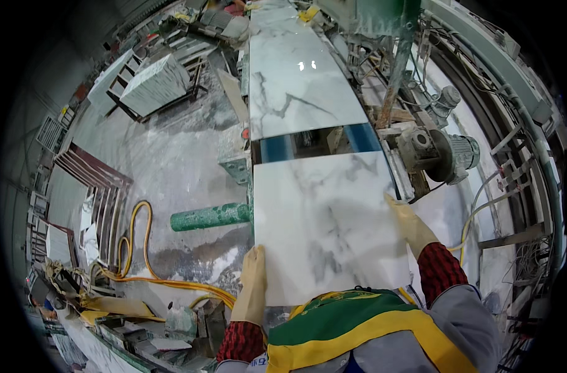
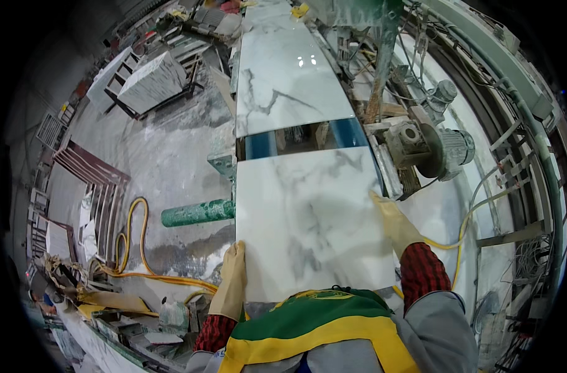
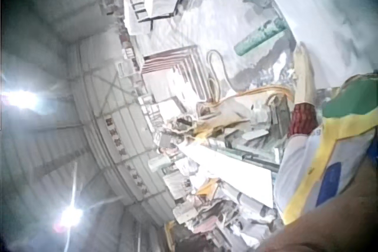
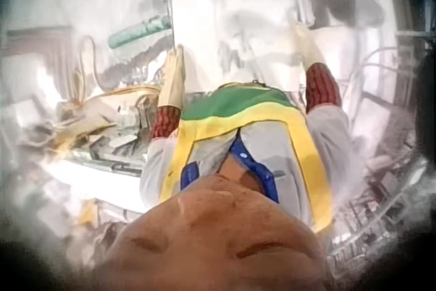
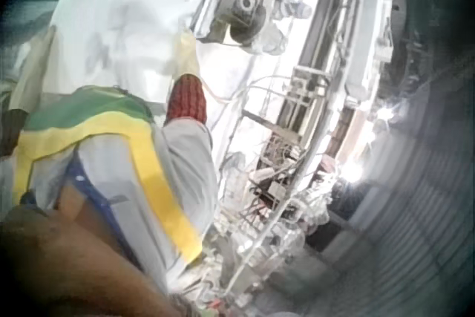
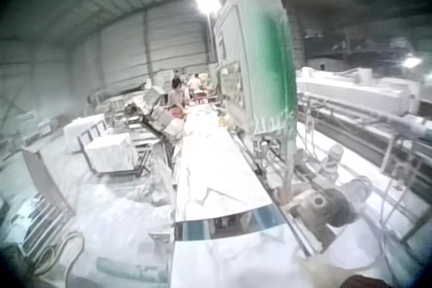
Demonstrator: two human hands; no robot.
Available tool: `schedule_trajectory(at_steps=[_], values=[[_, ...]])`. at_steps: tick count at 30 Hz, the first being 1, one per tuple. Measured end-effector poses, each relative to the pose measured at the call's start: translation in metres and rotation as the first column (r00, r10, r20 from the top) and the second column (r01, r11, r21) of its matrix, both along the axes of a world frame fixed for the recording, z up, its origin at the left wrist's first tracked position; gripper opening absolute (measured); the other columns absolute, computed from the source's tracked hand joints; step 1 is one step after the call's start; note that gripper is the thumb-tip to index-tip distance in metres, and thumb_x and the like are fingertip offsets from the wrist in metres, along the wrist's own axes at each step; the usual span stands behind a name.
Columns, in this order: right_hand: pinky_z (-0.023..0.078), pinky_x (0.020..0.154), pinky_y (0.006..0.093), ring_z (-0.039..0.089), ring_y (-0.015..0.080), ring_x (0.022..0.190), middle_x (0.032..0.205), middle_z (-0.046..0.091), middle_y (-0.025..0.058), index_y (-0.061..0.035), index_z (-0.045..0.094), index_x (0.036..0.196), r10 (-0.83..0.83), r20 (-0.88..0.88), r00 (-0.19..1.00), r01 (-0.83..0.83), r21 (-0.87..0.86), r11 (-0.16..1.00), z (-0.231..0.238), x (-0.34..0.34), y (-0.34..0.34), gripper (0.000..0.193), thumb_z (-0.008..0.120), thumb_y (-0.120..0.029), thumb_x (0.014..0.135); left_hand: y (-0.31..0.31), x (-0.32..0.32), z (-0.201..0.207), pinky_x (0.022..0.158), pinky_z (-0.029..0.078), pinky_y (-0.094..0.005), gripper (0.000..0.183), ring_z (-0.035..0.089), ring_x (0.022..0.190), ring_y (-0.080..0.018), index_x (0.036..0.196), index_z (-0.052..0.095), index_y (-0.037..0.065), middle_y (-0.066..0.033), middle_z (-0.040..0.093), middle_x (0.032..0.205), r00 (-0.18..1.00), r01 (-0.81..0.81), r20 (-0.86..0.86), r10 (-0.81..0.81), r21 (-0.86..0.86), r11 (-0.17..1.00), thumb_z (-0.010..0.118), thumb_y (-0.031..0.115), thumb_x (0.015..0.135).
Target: The person repeatedly lifts and places large white marble slabs onto a conveyor system in a factory. They wear gloves and handle the slabs one at a time, positioning them on rollers and moving them along the line.
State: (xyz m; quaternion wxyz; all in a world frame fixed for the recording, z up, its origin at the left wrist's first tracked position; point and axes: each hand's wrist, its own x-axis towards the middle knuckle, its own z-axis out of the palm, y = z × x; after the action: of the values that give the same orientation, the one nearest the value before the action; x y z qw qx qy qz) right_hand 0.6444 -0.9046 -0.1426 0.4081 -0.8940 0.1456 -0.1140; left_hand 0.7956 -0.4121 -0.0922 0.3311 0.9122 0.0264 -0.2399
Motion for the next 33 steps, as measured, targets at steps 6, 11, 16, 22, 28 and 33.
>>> schedule_trajectory(at_steps=[6,11,16,22,28,33], values=[[0.06,0.107,0.0394,0.076,0.0248,0.122,0.138,0.078,0.0161,0.0007,0.063,0.152,-0.123,-0.518,0.846,0.521,0.757,0.394,0.043,-0.043,0.034,0.054,0.057,-0.041,0.119,-0.016,0.033,-0.015,0.127,0.041,-0.051,0.076,0.055,0.151,-0.043,0.161,0.061,0.011,-0.0217,0.06,0.164,0.986,-0.144,-0.087,0.143,-0.005,0.99,0.044,0.066,0.113],[0.061,0.102,0.0375,0.075,0.0204,0.117,0.136,0.077,0.0122,-0.0011,0.064,0.154,0.041,-0.153,0.987,0.042,0.5,0.865,0.074,-0.07,0.076,0.058,0.075,-0.036,0.109,-0.027,0.065,-0.021,0.127,0.041,-0.0496,0.076,0.056,0.152,-0.0417,0.162,0.061,0.01,-0.0197,0.06,0.165,0.984,-0.151,-0.098,0.148,-0.02,0.988,0.043,0.066,0.113],[0.063,0.094,0.039,0.075,0.0216,0.113,0.13,0.077,0.0114,0.001,0.066,0.148,-0.087,-0.426,0.901,0.389,0.699,0.6,0.04,-0.048,0.053,0.054,0.08,-0.028,0.105,-0.044,0.08,-0.018,0.127,0.042,-0.0486,0.075,0.055,0.152,-0.0403,0.164,0.058,0.011,-0.0177,0.06,0.165,0.985,-0.171,-0.017,0.172,0.043,0.984,0.043,0.065,0.114],[0.062,0.092,0.0369,0.075,0.0208,0.11,0.127,0.078,0.0105,0.0003,0.069,0.143,-0.194,-0.41,0.891,0.45,0.739,0.501,0.007,-0.037,0.041,0.052,0.083,-0.029,0.102,-0.028,0.094,-0.06,0.13,0.038,-0.0473,0.076,0.05,0.158,-0.0382,0.166,0.056,0.011,-0.0163,0.055,0.17,0.979,0.093,0.175,-0.107,0.089,0.992,0.038,0.065,0.116],[0.062,0.091,0.0351,0.075,0.0204,0.11,0.125,0.078,0.0106,0.0008,0.07,0.142,-0.207,-0.433,0.877,0.479,0.757,0.445,0.047,-0.015,0.041,0.053,0.084,-0.031,0.102,-0.055,0.111,-0.038,0.128,0.04,-0.0503,0.077,0.053,0.155,-0.0394,0.163,0.057,0.009,-0.019,0.055,0.169,0.996,-0.088,-0.008,0.088,0.021,0.996,0.041,0.066,0.114],[0.062,0.09,0.0333,0.076,0.0183,0.106,0.122,0.08,0.0093,0.0022,0.073,0.137,-0.184,-0.423,0.887,0.457,0.749,0.481,0.063,0.0,0.038,0.049,0.083,-0.032,0.104,-0.066,0.119,-0.018,0.122,0.043,-0.0505,0.076,0.061,0.146,-0.0405,0.159,0.06,0.007,-0.0196,0.064,0.159,0.984,-0.162,-0.076,0.159,-0.026,0.987,0.045,0.065,0.113]])
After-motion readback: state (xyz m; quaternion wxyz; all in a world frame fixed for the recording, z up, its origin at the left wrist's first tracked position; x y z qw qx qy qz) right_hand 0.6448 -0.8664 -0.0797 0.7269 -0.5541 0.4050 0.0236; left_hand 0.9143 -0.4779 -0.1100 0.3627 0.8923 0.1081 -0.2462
